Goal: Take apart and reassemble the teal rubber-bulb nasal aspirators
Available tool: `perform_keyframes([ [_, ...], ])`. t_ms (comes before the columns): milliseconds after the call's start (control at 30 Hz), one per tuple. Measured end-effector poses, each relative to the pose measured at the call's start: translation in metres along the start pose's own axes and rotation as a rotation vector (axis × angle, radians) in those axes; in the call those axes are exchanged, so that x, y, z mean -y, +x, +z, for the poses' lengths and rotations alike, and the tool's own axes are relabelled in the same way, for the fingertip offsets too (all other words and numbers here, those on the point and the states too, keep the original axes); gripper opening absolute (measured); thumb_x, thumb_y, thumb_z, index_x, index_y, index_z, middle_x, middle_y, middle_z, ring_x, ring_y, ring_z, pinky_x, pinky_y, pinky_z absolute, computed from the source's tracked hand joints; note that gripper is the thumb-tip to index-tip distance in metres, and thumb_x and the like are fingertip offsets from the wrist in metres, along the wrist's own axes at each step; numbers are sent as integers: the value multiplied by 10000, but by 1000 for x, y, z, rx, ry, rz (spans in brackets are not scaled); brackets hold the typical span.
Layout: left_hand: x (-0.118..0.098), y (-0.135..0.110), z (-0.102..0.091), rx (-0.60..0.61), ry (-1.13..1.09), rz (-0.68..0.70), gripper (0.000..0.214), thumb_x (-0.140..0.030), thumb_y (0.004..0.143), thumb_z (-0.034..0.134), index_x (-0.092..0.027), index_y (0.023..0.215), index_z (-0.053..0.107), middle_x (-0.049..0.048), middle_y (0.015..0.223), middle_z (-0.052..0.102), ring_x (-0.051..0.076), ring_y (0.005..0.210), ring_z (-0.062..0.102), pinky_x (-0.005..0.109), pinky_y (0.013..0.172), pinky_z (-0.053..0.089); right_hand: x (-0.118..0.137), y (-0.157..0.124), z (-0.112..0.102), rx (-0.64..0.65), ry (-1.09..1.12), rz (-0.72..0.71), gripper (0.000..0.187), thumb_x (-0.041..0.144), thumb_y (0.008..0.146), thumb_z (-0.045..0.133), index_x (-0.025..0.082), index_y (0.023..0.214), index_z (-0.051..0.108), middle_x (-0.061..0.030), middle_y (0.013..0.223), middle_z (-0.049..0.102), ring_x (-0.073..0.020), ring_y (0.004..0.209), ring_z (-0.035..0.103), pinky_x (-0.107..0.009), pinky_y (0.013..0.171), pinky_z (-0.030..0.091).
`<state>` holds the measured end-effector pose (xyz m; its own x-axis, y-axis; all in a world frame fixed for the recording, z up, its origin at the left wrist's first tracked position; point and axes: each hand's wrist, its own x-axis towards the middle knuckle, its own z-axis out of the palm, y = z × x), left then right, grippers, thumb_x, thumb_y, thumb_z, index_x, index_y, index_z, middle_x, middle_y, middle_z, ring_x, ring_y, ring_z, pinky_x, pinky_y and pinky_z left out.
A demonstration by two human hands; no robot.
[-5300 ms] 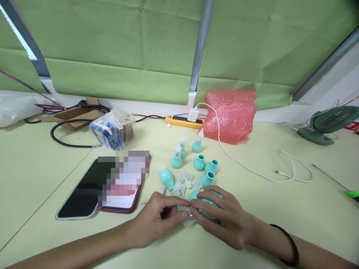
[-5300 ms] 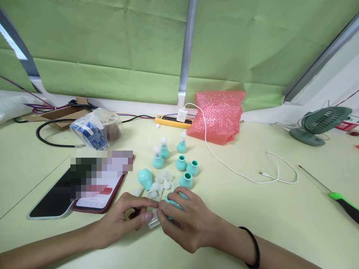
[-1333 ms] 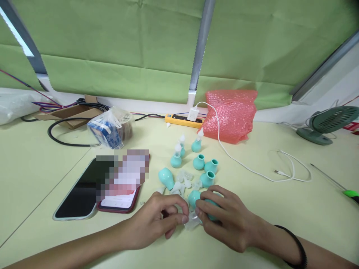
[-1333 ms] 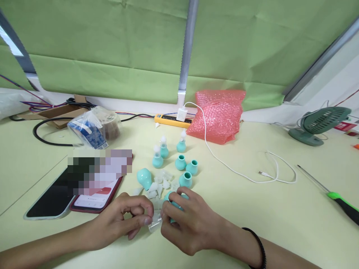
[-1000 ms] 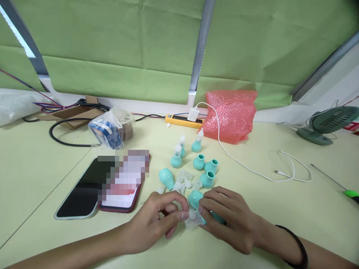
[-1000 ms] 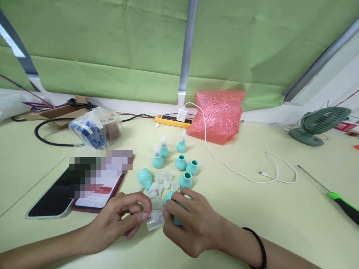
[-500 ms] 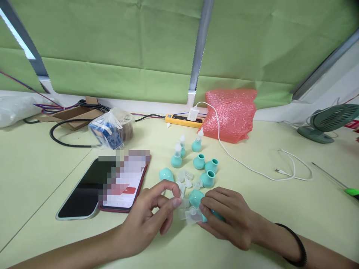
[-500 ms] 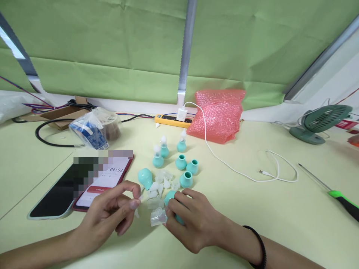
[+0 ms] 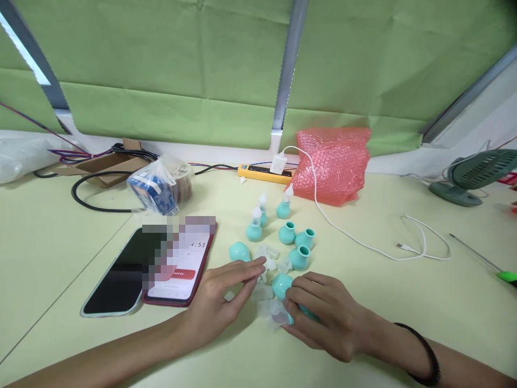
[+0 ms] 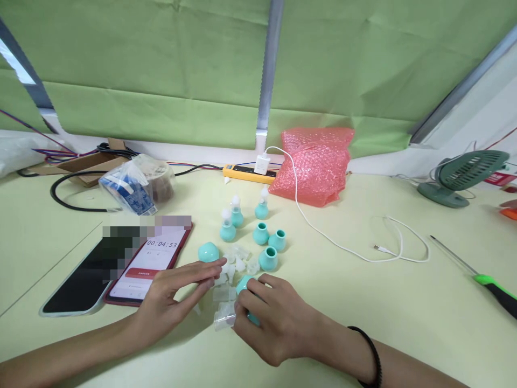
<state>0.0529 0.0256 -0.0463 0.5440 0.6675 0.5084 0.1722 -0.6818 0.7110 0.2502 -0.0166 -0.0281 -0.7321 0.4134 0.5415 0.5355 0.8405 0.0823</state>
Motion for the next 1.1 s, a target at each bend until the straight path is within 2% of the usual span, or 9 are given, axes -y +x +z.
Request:
perform_keyframes([
  [133,-8,-2,-2,112,86,60,240,-194,779,518,-130,1011,529,74,855,612,169,759,517,317,673,455,-1,-6,6,-46,-6,38,55,162,733,534,108,724,537,-69,653,591,-159,597,495,-291,522,410],
  [233,-12,-2,-2,203,239,112,302,-360,716,591,-141,917,538,71,839,559,183,739,442,326,647,414,2,-6,7,-73,10,117,117,235,758,543,122,768,514,-53,664,588,-156,607,508,-282,524,415],
  [300,-13,-2,0,238,293,130,286,-394,720,575,-143,850,540,67,816,533,179,717,416,311,622,392,4,-4,7,-110,14,144,115,243,774,528,130,774,504,-46,655,585,-152,607,521,-276,530,422],
  [433,-14,-4,2,290,272,172,152,-269,816,459,-130,780,510,45,716,515,157,665,401,298,623,370,6,1,5,-162,18,136,102,231,806,471,138,771,494,-49,642,584,-162,632,548,-280,551,438],
  [567,-14,-5,1,342,272,137,164,-259,838,413,-126,840,509,56,754,525,172,707,426,308,654,388,7,2,3,-169,50,178,88,221,791,480,139,817,499,-45,641,581,-167,637,549,-287,558,448],
  [700,-15,-3,-1,360,279,123,179,-266,852,388,-136,871,509,61,772,538,181,725,448,309,659,414,6,1,2,-163,160,240,152,194,750,536,136,884,493,-49,668,588,-165,644,542,-286,560,457],
  [833,-18,-1,-3,391,264,128,175,-244,860,357,-149,868,504,56,764,539,175,729,473,307,699,429,4,0,3,-199,316,224,272,142,695,608,145,932,475,-41,676,605,-144,612,528,-281,570,459],
  [967,-20,-2,-3,352,218,172,157,-222,859,349,-145,861,486,55,749,534,170,724,480,290,711,428,2,2,3,-244,459,228,362,153,680,642,181,985,450,-15,690,621,-113,582,538,-260,579,460],
  [1100,-19,-4,-1,293,149,201,117,-200,856,370,-140,888,465,57,749,528,166,725,480,274,700,418,0,3,2,-243,570,281,356,196,660,665,200,967,484,-1,682,634,-100,574,565,-236,572,464],
])
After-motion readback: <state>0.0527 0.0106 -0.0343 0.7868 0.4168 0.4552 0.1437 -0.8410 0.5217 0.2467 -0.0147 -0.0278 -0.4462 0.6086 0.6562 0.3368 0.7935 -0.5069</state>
